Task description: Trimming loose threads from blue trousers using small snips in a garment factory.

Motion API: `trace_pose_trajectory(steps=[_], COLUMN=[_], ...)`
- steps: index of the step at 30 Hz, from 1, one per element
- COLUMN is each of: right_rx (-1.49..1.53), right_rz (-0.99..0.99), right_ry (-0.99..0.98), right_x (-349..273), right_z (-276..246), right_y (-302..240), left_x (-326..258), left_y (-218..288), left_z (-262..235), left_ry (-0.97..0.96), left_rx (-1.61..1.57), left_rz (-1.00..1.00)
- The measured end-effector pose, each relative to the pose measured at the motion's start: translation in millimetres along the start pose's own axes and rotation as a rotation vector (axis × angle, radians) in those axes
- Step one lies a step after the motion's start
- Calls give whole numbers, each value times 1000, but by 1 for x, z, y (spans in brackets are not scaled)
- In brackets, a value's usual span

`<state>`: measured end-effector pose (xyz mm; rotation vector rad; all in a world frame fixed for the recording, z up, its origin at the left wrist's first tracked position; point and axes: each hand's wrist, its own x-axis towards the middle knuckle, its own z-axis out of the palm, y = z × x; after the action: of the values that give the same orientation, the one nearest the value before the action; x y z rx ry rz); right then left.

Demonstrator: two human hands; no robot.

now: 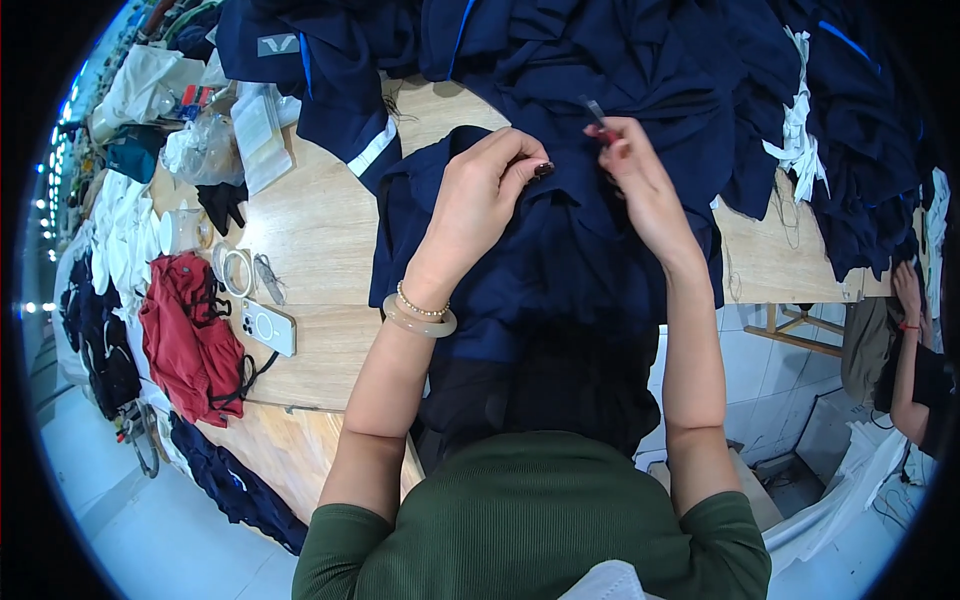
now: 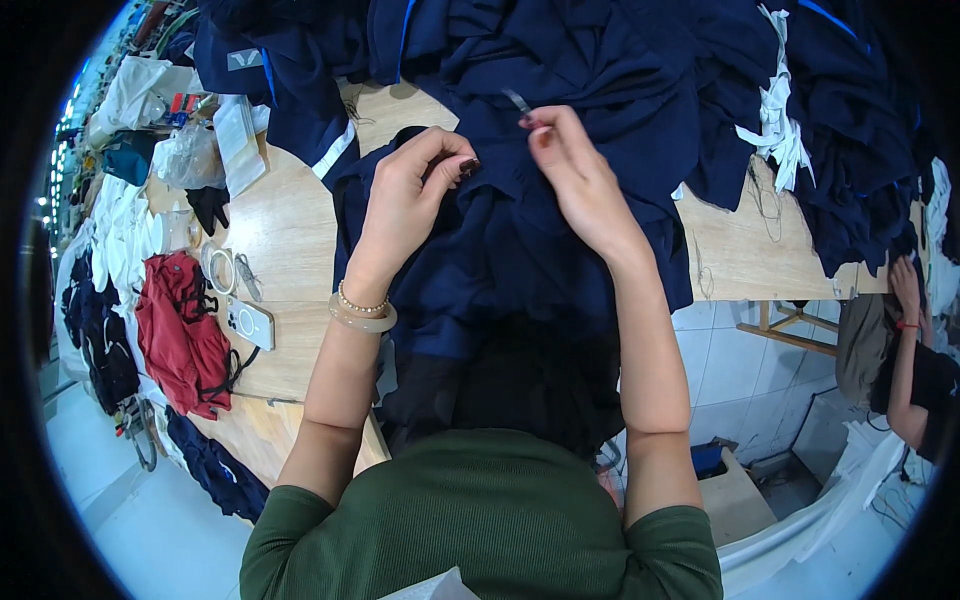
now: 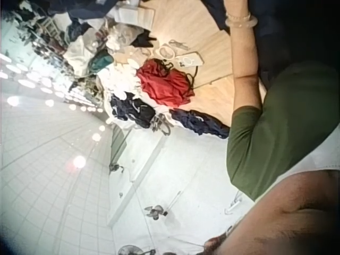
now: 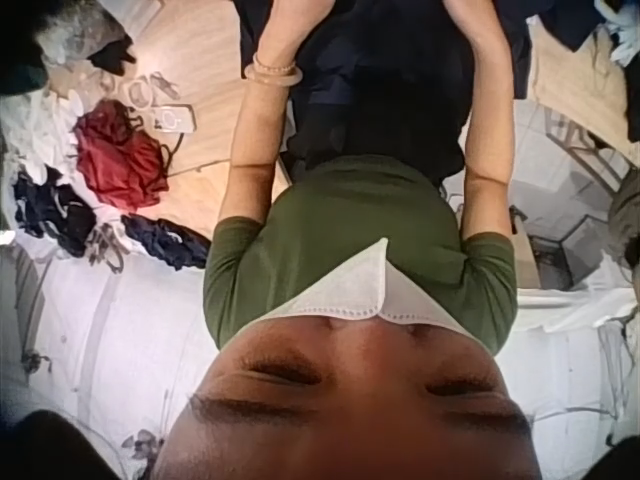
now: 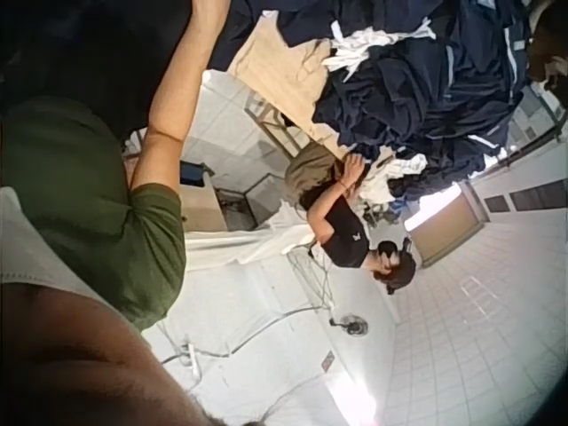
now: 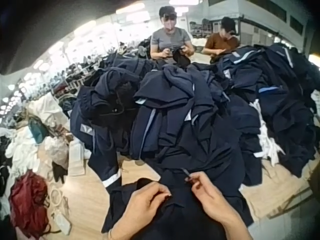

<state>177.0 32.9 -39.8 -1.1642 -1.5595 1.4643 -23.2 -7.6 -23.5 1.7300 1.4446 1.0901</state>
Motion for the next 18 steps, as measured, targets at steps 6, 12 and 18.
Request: trace_pose_trajectory(steps=[6,12,18], right_rx=[-322,-565,-601], right_rz=[-237,-287,-283], right_ry=[158,189,168], right_x=[-21,-30,-31], right_z=[-14,-16,-7], right_y=[-22,-32,-32], left_x=[3,3,3], left_y=[-1,3,7], left_z=[3,5,4], left_ry=[84,26,39], left_rx=[45,14,-67], left_rz=[152,19,-18])
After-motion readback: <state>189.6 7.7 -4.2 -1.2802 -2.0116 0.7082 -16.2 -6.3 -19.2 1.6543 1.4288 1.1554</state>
